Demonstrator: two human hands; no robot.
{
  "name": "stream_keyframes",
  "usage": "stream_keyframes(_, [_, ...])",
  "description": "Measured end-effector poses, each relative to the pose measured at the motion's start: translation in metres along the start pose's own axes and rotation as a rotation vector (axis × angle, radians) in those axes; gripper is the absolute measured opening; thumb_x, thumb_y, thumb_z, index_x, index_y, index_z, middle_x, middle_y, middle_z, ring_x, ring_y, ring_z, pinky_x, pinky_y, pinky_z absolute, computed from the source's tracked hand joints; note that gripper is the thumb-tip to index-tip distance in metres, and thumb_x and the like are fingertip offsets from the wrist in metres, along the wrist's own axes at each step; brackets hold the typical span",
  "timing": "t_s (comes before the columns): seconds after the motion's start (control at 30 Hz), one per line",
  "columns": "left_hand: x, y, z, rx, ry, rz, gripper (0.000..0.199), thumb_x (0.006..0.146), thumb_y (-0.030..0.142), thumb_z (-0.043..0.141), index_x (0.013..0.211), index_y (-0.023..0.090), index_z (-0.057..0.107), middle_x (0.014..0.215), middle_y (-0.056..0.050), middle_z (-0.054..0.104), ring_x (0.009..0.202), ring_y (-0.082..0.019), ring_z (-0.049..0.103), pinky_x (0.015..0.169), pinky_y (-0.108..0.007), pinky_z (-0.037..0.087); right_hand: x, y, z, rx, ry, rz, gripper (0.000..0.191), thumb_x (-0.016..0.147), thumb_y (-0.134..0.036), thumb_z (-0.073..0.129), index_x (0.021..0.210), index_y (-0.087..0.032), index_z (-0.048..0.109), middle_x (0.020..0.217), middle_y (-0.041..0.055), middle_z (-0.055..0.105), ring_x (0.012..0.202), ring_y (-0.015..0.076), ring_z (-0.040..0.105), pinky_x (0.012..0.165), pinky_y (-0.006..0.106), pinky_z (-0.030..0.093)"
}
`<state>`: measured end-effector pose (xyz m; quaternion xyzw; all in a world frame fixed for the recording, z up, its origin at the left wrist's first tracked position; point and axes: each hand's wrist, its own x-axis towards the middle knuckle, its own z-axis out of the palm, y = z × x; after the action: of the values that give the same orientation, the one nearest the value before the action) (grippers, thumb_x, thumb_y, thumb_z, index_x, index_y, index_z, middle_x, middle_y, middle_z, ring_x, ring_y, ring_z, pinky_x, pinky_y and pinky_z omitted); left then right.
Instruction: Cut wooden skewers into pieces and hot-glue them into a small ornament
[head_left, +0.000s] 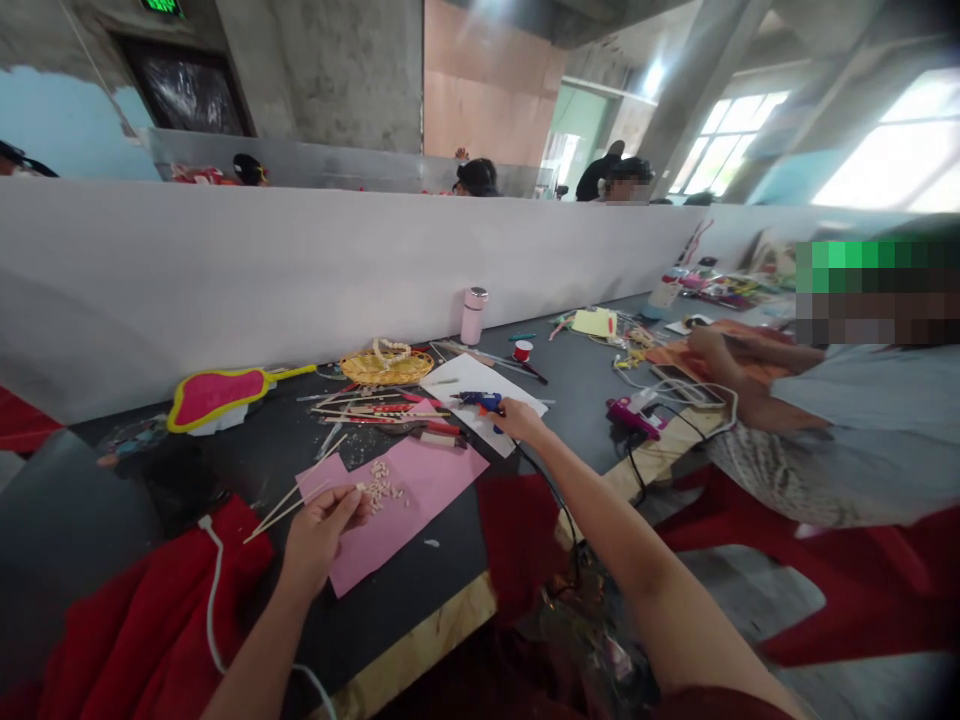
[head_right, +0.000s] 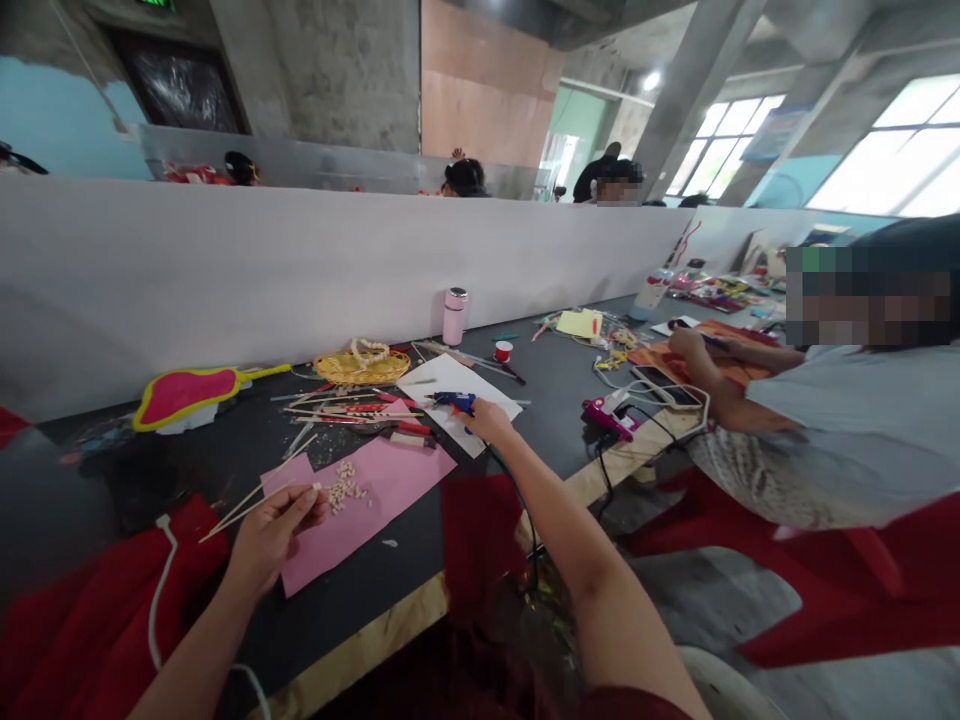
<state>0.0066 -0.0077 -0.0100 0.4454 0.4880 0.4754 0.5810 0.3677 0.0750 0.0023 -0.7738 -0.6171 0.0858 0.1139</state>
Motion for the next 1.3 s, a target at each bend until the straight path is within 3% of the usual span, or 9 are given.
stream_keyframes(0.2, [0.0,0.0,-0.001,0.024,-0.022,-0.007,0.033,0.065,0.041,0.069,0.083,0.013,0.067,0.075,-0.005,0.068,0.068,-0.016,0.061,0.073,-0.029,0.051,0.012,-0.003,0.003,0.115,-0.006,0.095,0.026,0.075,-0.038,0.055,0.074,-0.013,0.063,0.082,0.0097,0.067,0.08,0.0197,0.061,0.06,0.022,0.038])
stream_keyframes(0.37, [0.002,-0.002,-0.001,0.045,-0.009,-0.016,0.036,0.063,0.043,0.07,0.083,0.013,0.068,0.075,-0.005,0.068,0.068,-0.017,0.062,0.073,-0.03,0.051,0.011,0.001,-0.006,0.37,0.077,0.128,0.023,0.073,-0.034,0.055,0.065,-0.013,0.059,0.069,0.0072,0.064,0.073,0.0183,0.059,0.057,0.022,0.038])
stream_keyframes(0.53, [0.004,-0.005,-0.002,0.065,-0.017,-0.028,0.037,0.063,0.044,0.07,0.084,0.013,0.067,0.076,-0.006,0.069,0.068,-0.017,0.062,0.071,-0.029,0.051,-0.001,-0.001,-0.018,0.77,0.117,0.067,0.034,0.083,-0.044,0.042,0.083,-0.013,0.057,0.069,0.0049,0.061,0.06,0.0126,0.056,0.051,0.022,0.044])
stream_keyframes(0.7, [0.0,-0.003,0.001,0.027,-0.005,-0.039,0.036,0.064,0.043,0.07,0.084,0.013,0.067,0.077,-0.007,0.069,0.069,-0.017,0.063,0.07,-0.029,0.051,-0.026,-0.034,-0.012,1.072,0.031,-0.038,0.03,0.08,-0.041,0.048,0.095,-0.016,0.054,0.075,0.0033,0.06,0.062,0.0106,0.057,0.057,0.022,0.049])
stream_keyframes(0.8, [-0.001,-0.001,0.002,-0.029,0.014,-0.033,0.037,0.062,0.043,0.071,0.081,0.012,0.066,0.074,-0.007,0.068,0.067,-0.016,0.062,0.068,-0.029,0.052,-0.046,-0.062,-0.004,1.302,-0.1,-0.132,0.035,0.072,-0.035,0.061,0.102,-0.019,0.052,0.085,0.0036,0.061,0.068,0.0119,0.057,0.056,0.022,0.048])
stream_keyframes(0.93, [0.001,0.0,0.001,-0.065,0.036,-0.012,0.034,0.064,0.042,0.07,0.079,0.012,0.065,0.073,-0.006,0.067,0.064,-0.015,0.061,0.066,-0.029,0.052,-0.071,-0.089,0.011,1.504,-0.365,-0.276,0.029,0.077,-0.038,0.058,0.096,-0.016,0.056,0.087,0.0068,0.06,0.064,0.0121,0.054,0.051,0.023,0.044])
stream_keyframes(1.1, [0.003,0.0,-0.001,-0.131,0.064,-0.026,0.028,0.066,0.039,0.07,0.078,0.014,0.066,0.071,-0.004,0.067,0.062,-0.013,0.06,0.065,-0.026,0.05,-0.089,-0.099,0.032,1.391,-0.576,-0.409,0.033,0.083,-0.047,0.051,0.09,-0.015,0.057,0.083,0.0057,0.057,0.061,0.0099,0.05,0.055,0.024,0.044])
stream_keyframes(1.3, [0.005,0.0,-0.001,-0.124,0.087,-0.074,0.029,0.066,0.039,0.07,0.079,0.013,0.066,0.073,-0.005,0.067,0.063,-0.014,0.061,0.064,-0.026,0.051,-0.093,-0.101,0.034,1.173,-0.732,-0.564,0.039,0.087,-0.051,0.042,0.084,-0.015,0.056,0.076,0.0033,0.052,0.064,0.0106,0.047,0.059,0.023,0.042])
